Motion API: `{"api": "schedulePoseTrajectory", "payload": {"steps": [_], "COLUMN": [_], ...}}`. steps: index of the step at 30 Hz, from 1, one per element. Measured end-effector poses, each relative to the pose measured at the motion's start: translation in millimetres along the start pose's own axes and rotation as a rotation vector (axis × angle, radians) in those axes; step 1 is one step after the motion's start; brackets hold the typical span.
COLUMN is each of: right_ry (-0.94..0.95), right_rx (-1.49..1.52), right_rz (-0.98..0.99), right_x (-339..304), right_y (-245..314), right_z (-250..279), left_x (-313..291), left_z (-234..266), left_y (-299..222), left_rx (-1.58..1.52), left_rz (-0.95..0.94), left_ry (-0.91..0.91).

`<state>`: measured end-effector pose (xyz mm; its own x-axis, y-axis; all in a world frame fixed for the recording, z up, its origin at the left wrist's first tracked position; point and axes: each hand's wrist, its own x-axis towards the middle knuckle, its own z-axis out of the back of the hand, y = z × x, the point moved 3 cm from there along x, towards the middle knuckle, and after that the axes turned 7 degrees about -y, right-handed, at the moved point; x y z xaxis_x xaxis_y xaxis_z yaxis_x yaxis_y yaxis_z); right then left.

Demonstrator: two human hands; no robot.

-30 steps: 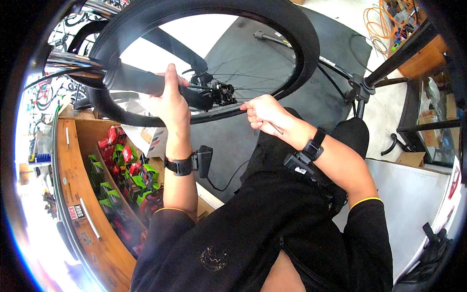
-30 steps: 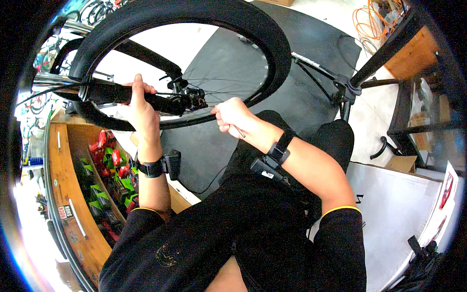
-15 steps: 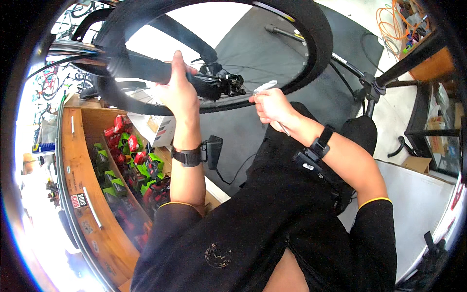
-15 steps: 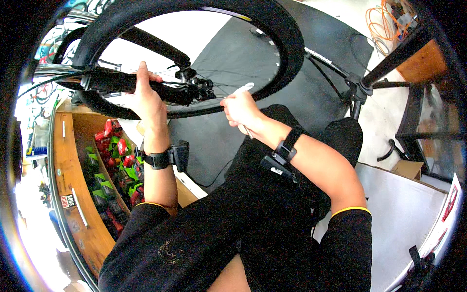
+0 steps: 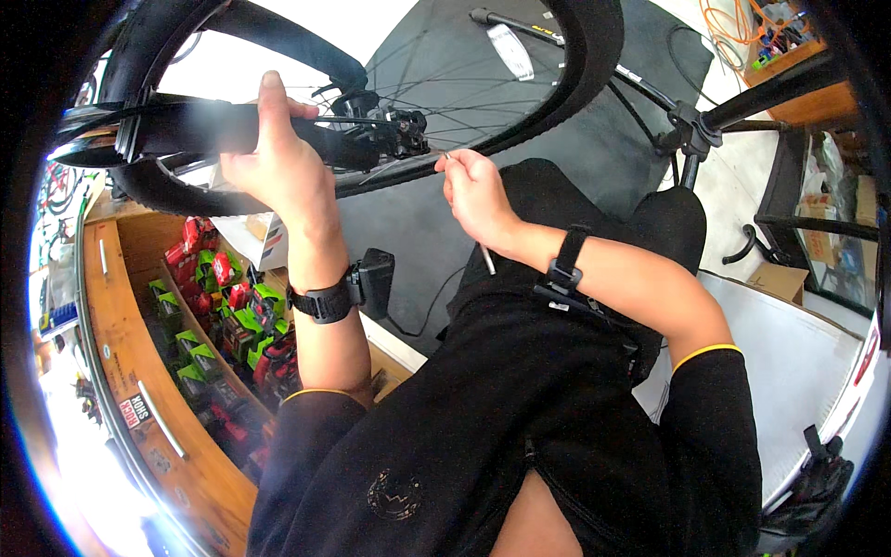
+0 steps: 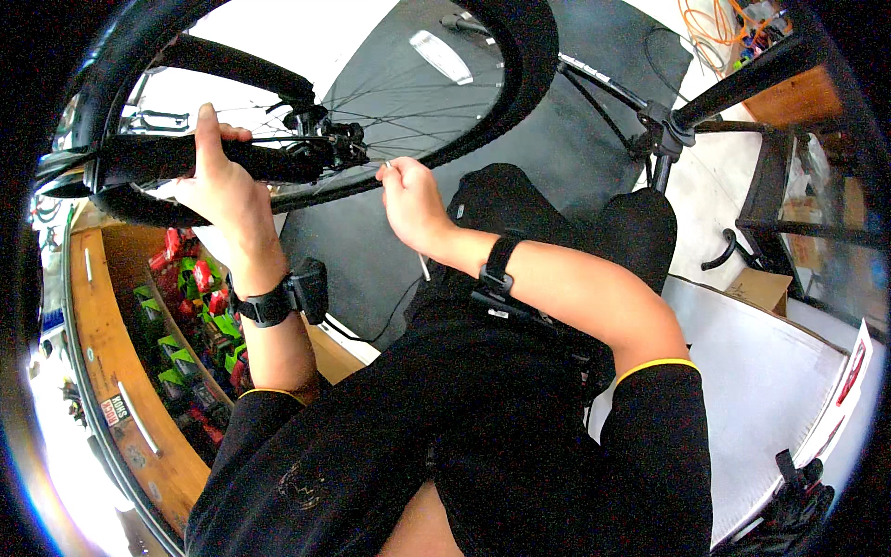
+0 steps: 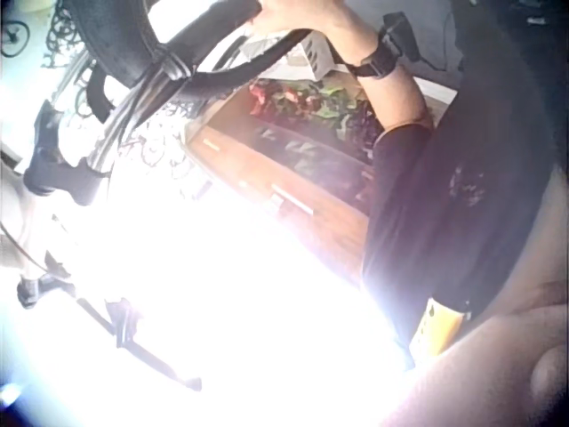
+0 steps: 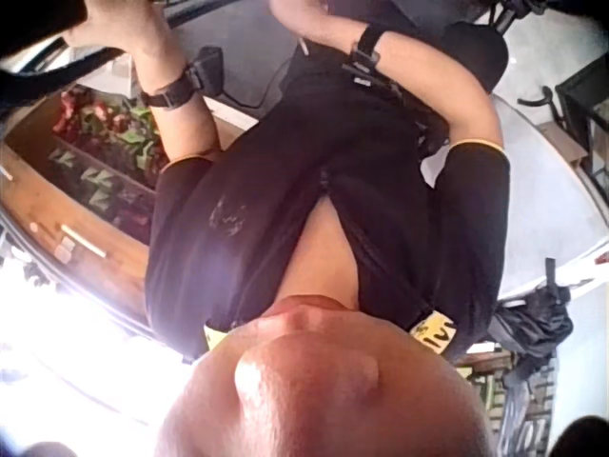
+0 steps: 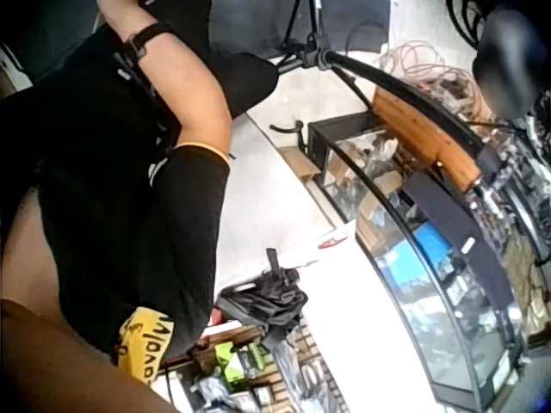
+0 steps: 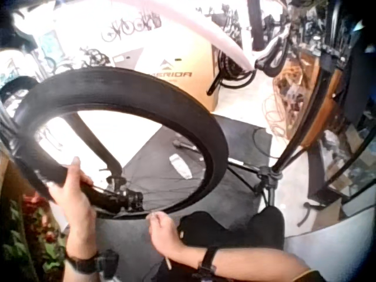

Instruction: The person assembles a bicycle by using an allen key to tighten the front wheel hub, picking up cutters from a workbench, and trimming a zip tie on the brake assembly.

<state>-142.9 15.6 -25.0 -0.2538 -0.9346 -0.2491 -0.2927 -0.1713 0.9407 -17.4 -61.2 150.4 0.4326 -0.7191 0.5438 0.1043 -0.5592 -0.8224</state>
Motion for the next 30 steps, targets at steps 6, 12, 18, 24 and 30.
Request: {"api": "schedulePoseTrajectory", "payload": {"steps": [6,12,18,24,30], "right_ry": [-0.117,-0.031,0.673,0.514,0.163], "right_rx": [-0.181,-0.362,-0.084,0.004,-0.06], "right_rz": [0.354,0.445,-0.07,0.092,-0.013], "right_x": [-0.6,7.5,26.4,43.9,36.5], "right_y": [-12.9,-21.2,5.5,-16.6,-18.7], "right_z": [-22.4,-26.8,25.4,3.2,-0.6], "left_x": [-0.4,-1.7,-1.8,-8.7,-8.9], "left_z": [-1.2,-5.1,-6.1,-8.4,-9.0], "left_y": [3.6,5.8,4.3,0.3,-2.2], "left_rx": [-0.004,-0.005,0.013,0.039,0.099], "left_rz": [0.046,0.05,0.004,0.041,0.064], "left_ry": [-0.035,-0.008,0.013,-0.022,0.015]}}
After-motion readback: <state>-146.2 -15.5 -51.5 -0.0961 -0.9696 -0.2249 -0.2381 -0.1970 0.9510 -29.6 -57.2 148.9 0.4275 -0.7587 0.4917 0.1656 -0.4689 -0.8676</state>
